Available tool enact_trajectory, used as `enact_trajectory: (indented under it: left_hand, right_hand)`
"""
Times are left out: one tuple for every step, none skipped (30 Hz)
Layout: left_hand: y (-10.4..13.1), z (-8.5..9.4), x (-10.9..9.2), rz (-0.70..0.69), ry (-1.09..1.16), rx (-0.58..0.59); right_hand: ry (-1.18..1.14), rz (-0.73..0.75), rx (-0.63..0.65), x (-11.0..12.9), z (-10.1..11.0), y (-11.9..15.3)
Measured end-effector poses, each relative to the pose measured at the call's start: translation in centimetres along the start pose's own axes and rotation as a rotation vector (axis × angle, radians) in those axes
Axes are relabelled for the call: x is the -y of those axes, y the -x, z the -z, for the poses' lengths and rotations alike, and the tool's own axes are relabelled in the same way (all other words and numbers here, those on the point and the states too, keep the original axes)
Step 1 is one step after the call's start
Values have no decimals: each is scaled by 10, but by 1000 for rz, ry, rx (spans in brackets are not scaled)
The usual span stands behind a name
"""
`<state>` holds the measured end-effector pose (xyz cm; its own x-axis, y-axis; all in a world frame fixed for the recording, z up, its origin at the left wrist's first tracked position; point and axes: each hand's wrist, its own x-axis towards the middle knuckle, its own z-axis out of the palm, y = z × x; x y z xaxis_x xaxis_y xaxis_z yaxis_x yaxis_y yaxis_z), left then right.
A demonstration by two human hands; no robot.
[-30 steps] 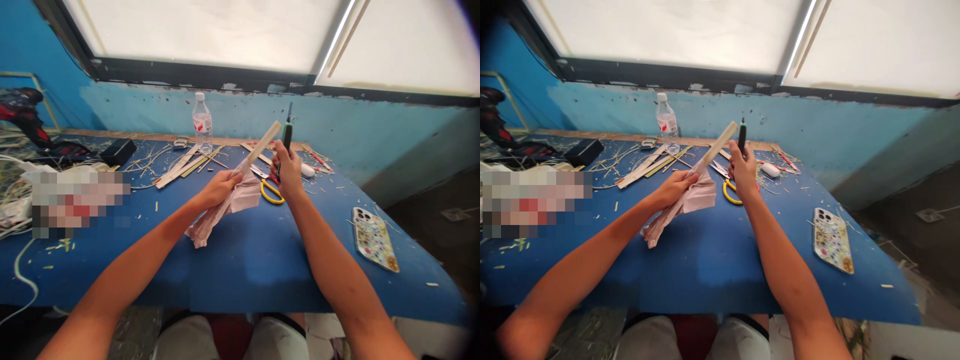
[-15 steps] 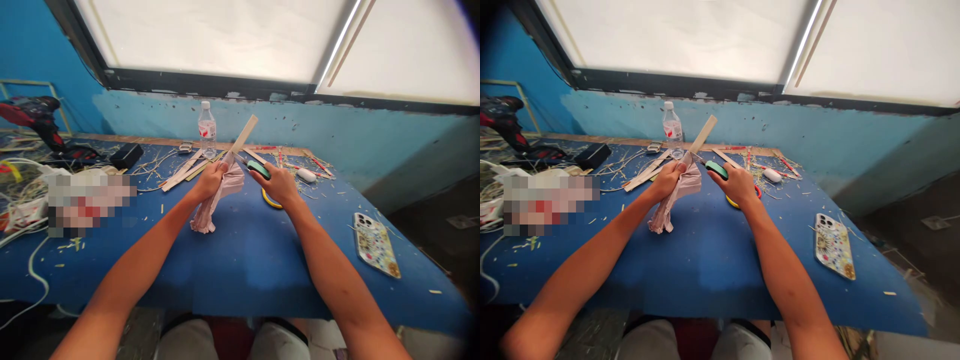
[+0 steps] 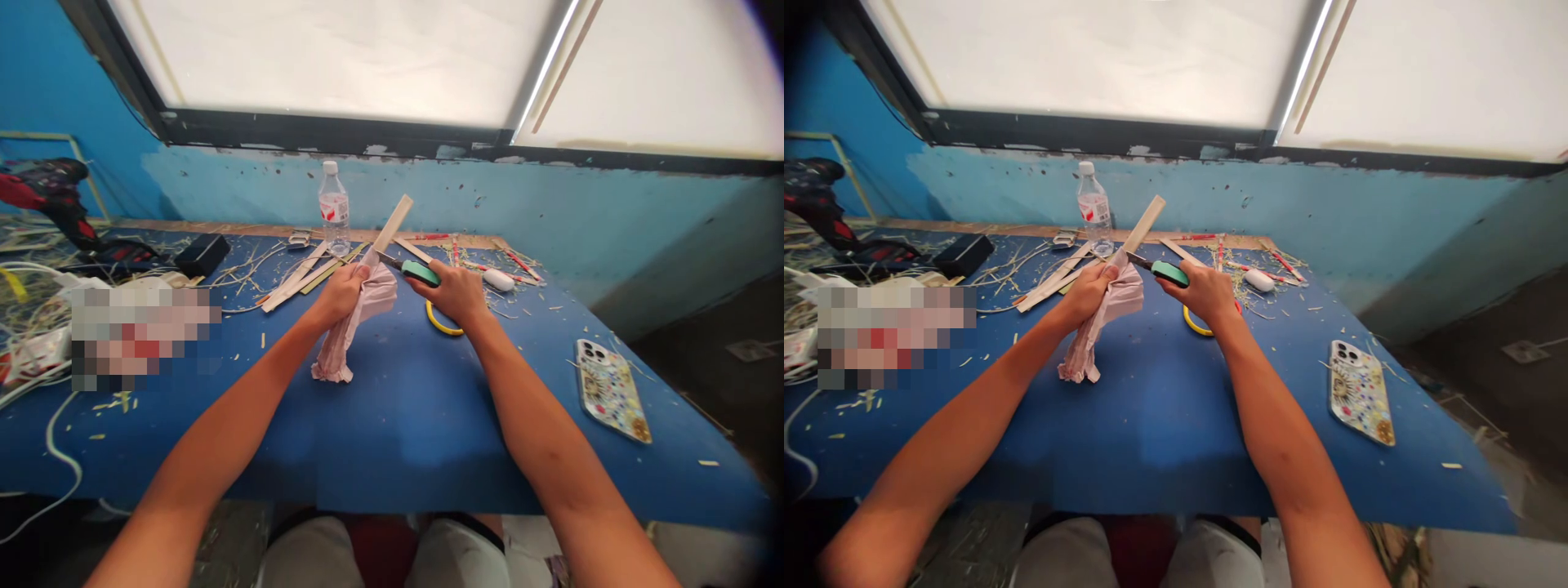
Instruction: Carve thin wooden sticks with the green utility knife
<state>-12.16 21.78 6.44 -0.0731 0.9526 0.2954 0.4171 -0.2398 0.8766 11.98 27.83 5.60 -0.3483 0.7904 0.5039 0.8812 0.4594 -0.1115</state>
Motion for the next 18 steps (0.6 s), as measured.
enact_trajectory:
  left_hand:
    - [1,0,-1,15,15,12]
    - [1,-1,-1,32,28,24]
    - [2,-1,-2,49,33,38]
    - [3,-2,-2,60,29,50]
    - [4,-3,-3,63,17,62]
    - [5,-4,-4,55,0,74]
    - [6,-5,-5,38,-18,85]
    - [6,-5,-6,17,-32,93]
    - [7,-6,-7,-3,-41,98]
    - [7,-6,-7,-13,-43,95]
    - [6,-6,-7,-13,-43,85]
    - [5,-5,-7,-5,-43,67]
    - [4,-4,-6,7,-47,44]
    - [3,-3,-6,18,-57,25]
    - [2,-2,-5,24,-74,11]
    - [0,-1,-4,26,-93,2]
    - [0,0,-3,28,-113,-3]
    - [-1,0,-2,32,-132,-5]
  right_hand:
    - [6,1,-3,-2,-1,-1]
    - [10,-3,-6,-5,-2,-2]
    - [16,-21,-11,-9,-3,-3]
    - [22,-54,-21,-14,-3,-4]
    - [28,-99,-33,-21,-3,-5]
    - [32,-149,-46,-28,-3,-6]
    - [34,-194,-53,-35,-2,-7]
    - [29,-226,-54,-41,-2,-7]
    - [21,-243,-53,-45,0,-7]
    - [8,-250,-55,-47,1,-7]
    - [-9,-254,-65,-48,3,-7]
    - [-32,-257,-84,-46,5,-7]
    - [-57,-259,-109,-44,7,-6]
    - [-85,-255,-132,-40,9,-5]
    - [-114,-240,-148,-36,10,-4]
    - [-143,-212,-152,-32,11,-3]
    - [-168,-176,-144,-29,11,-2]
    - [-184,-140,-131,-25,11,-1]
